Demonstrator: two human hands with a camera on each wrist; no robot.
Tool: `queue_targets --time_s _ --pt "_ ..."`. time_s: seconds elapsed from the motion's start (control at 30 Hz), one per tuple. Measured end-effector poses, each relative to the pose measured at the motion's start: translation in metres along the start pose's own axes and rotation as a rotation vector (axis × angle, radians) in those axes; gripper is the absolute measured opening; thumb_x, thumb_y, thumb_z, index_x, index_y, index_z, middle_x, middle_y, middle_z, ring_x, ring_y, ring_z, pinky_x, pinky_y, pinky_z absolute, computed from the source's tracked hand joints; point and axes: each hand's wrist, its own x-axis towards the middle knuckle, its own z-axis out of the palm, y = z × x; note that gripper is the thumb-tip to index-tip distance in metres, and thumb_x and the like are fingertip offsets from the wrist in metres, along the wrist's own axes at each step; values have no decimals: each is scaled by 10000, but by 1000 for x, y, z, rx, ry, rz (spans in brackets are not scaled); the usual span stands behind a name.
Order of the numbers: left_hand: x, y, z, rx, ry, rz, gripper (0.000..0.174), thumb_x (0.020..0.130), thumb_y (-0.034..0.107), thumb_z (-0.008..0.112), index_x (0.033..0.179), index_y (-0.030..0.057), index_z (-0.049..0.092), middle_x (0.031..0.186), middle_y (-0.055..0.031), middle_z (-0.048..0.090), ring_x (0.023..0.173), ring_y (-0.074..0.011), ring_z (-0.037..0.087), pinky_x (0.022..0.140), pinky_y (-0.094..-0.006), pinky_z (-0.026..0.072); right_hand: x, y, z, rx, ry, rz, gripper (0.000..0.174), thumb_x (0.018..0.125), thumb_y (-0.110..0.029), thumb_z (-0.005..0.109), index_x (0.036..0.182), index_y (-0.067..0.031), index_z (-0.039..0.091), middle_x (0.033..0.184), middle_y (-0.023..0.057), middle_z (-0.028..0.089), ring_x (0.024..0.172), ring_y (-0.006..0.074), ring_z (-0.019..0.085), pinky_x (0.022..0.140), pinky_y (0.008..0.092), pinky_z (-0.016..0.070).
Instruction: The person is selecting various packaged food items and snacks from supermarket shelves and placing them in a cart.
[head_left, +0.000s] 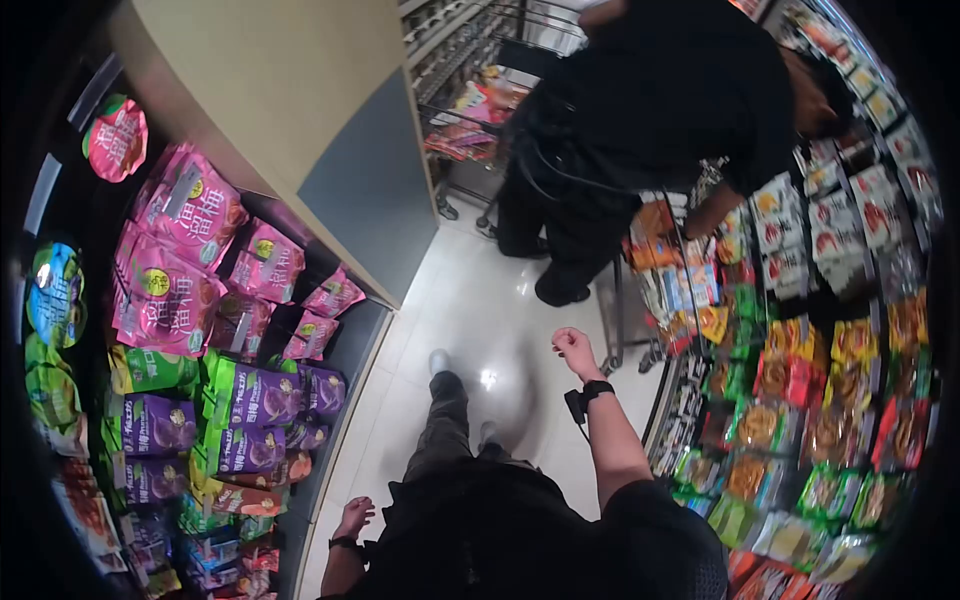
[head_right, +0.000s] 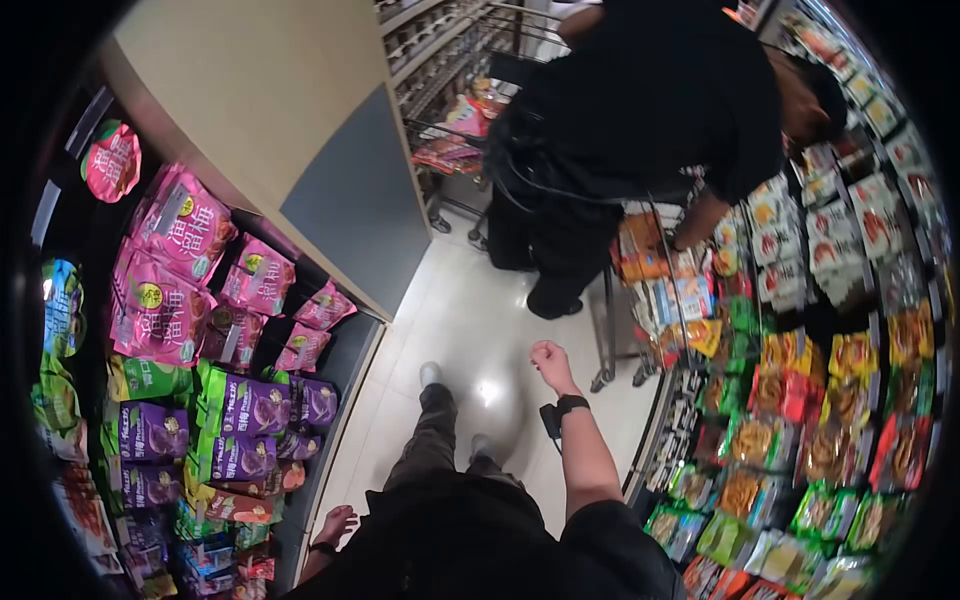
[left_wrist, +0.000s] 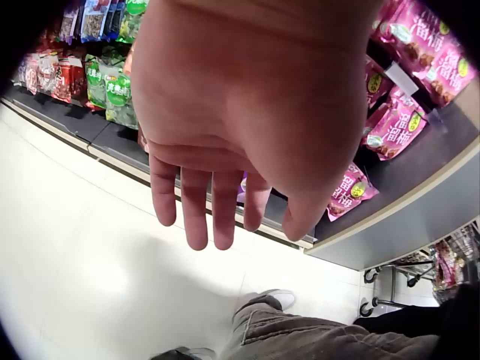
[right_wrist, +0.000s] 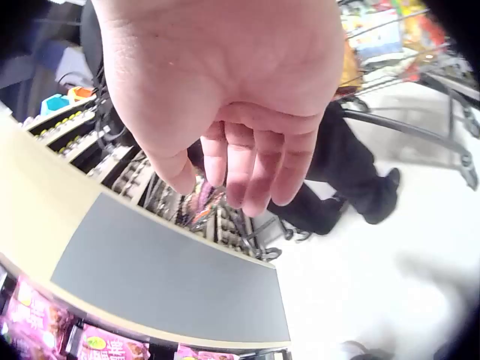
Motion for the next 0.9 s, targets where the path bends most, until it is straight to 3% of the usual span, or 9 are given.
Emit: queue_targets --time_s 0.13,0.23,0.3,0.4,0.47,0.63,0.8,0.83,0.9 --pt "69 47 36 -47 -37 237 278 841 225 609 1076 79 583 869 -31 648 773 -131 621 603 -281 463 42 -89 51 -190 87 -481 194 788 -101 616 934 18 566 683 21 531 615 107 467 597 230 420" --pt "126 201 59 179 -52 725 209 839 144 623 993 2 618 849 -27 606 788 -112 559 730 -266 463 109 -200 116 -242 24 -611 256 749 -77 638 969 -12 524 724 41 485 661 129 460 623 260 419" --pt "159 307 94 343 -48 879 258 832 155 632 1021 -17 602 931 -100 636 884 -190 597 788 -305 469 156 -246 139 -215 45 -709 338 738 -94 659 1029 -21 504 860 66 515 764 156 503 692 272 433" --pt "147 486 150 498 -197 1020 269 809 166 635 1040 30 608 1014 -127 624 958 -248 595 809 -331 469 237 -285 160 -187 211 -665 444 745 -125 666 1112 -3 449 1026 136 511 953 250 522 831 335 430" --pt "170 560 181 566 -279 1340 269 795 164 634 1036 51 600 1024 -126 605 982 -285 572 855 -357 451 266 -299 167 -160 315 -614 477 750 -135 665 1137 9 427 1077 167 496 1029 287 504 891 363 411" --pt "183 750 262 855 -101 1542 363 734 132 649 1080 71 557 1135 -145 528 1101 -333 473 951 -411 389 353 -318 187 -174 789 -667 516 738 -125 628 1170 45 404 1107 229 458 1135 383 399 1007 428 291" --pt "227 886 318 1007 424 1783 414 788 210 546 1167 49 502 1274 -178 426 1248 -348 340 1061 -469 243 468 -289 227 -497 729 -416 468 786 -210 547 1184 21 461 1220 212 473 1183 365 401 1029 454 262" --pt "246 905 322 1131 379 1756 418 817 235 495 1195 56 492 1291 -176 418 1269 -343 319 1075 -479 212 486 -293 222 -505 671 -343 479 808 -235 534 1207 18 460 1244 212 468 1199 359 397 1040 462 251" --pt "278 853 311 1489 452 1671 454 852 265 426 1270 92 466 1350 -171 384 1307 -325 281 1107 -473 150 472 -206 269 -670 810 -118 494 854 -347 473 1237 -36 475 1267 178 479 1213 343 393 1066 489 216"
